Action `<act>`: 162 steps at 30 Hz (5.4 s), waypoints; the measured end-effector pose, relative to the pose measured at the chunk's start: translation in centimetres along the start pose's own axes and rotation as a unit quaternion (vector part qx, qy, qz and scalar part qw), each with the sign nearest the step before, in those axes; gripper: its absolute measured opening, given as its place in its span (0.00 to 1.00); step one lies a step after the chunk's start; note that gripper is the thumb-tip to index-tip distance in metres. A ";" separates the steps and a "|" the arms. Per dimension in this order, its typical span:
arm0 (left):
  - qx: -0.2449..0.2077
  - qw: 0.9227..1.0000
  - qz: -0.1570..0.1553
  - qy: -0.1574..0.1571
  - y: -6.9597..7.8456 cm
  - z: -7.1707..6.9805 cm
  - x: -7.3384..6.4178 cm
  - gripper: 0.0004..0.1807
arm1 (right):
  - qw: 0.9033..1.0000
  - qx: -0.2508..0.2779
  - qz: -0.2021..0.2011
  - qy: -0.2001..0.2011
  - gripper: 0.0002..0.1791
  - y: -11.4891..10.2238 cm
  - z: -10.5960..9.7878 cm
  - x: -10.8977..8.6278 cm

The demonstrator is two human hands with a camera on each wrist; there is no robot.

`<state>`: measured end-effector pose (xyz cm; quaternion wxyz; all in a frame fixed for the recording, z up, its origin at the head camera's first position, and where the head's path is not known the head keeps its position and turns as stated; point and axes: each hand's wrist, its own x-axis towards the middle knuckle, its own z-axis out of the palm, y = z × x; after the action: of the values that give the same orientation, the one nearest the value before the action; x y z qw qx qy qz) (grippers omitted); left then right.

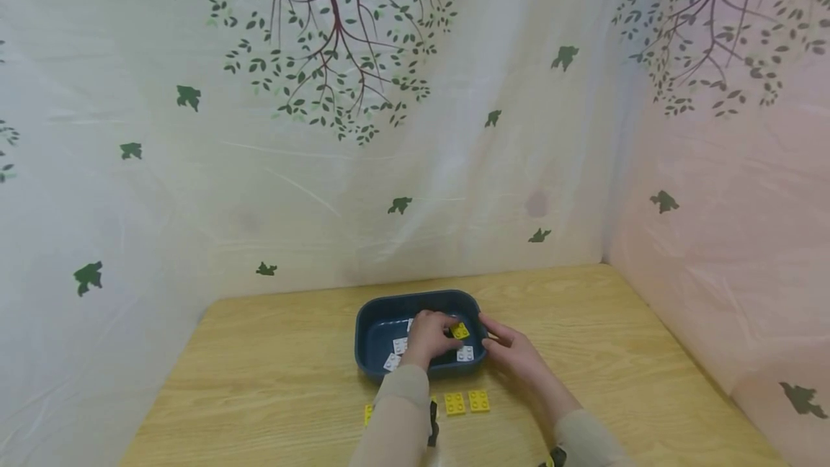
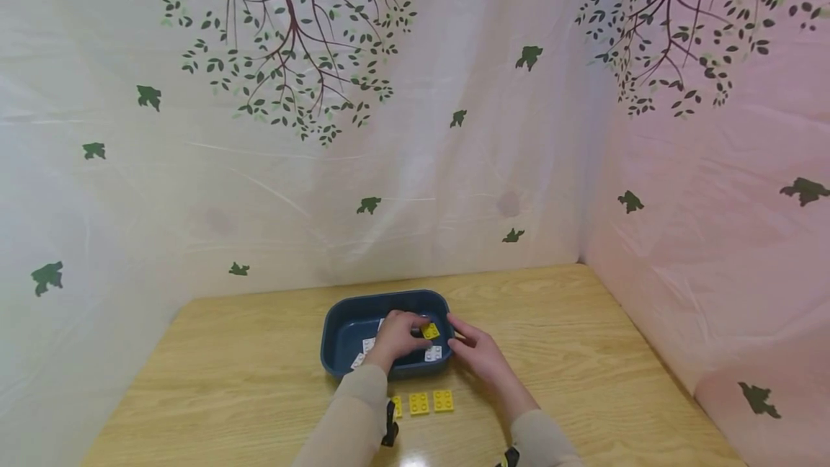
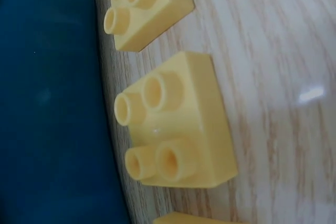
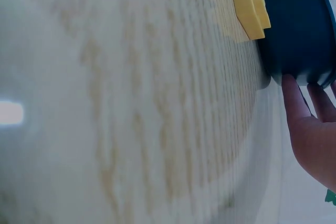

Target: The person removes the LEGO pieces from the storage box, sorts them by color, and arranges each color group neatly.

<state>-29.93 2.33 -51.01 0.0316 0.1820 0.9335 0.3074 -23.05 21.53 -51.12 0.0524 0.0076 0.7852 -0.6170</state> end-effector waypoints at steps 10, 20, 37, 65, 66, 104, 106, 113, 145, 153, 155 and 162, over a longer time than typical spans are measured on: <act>0.001 1.000 -0.023 0.013 0.6 0.1 -0.4 0.21 | 1.000 0.001 -0.010 -0.003 0.27 -0.2 -0.1 -0.4; 0.006 0.999 -0.041 0.034 1.1 0.2 -0.7 0.20 | 1.000 0.024 -0.004 -0.005 0.27 0.5 -0.2 -0.1; 0.010 0.999 -0.040 0.033 0.8 0.4 -0.4 0.21 | 1.000 0.005 -0.019 -0.013 0.27 0.3 -0.4 -0.3; 0.034 0.998 -0.036 0.025 0.7 0.2 0.4 0.18 | 1.000 -0.005 -0.015 -0.002 0.27 -0.2 0.0 0.0; 0.028 0.999 -0.039 0.024 0.6 0.2 0.5 0.17 | 1.000 -0.006 -0.014 -0.001 0.27 -0.2 0.0 0.0; -0.151 0.984 0.094 -0.006 -1.9 -9.0 -8.5 0.17 | 1.000 -0.003 0.009 0.013 0.29 0.1 0.5 0.3; -0.160 0.982 0.101 -0.005 -2.5 -9.3 -9.7 0.17 | 1.000 0.000 0.010 0.015 0.29 0.1 0.5 0.2; -0.164 0.980 0.107 0.013 -5.2 -11.0 -14.1 0.17 | 1.000 0.010 0.016 0.010 0.29 0.0 0.6 0.1; -0.105 0.992 0.071 -0.016 -12.7 -10.9 -18.3 0.19 | 1.000 -0.011 0.003 0.006 0.29 0.0 0.5 0.1; -0.093 0.994 0.040 -0.033 -13.0 -10.3 -18.2 0.19 | 1.000 -0.013 0.006 -0.001 0.29 0.0 0.4 0.1; -0.087 0.995 0.037 -0.036 -13.0 -10.2 -18.2 0.18 | 1.000 -0.011 0.003 -0.003 0.29 0.0 0.4 0.1; -0.049 0.996 0.070 -0.023 -13.2 -9.8 -18.2 0.18 | 1.000 -0.011 -0.005 -0.001 0.29 0.2 0.3 0.2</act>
<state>-18.89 -19.53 -51.81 0.0399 0.2525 0.9012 0.3500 -23.21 21.30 -51.37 0.0499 0.0024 0.7920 -0.6084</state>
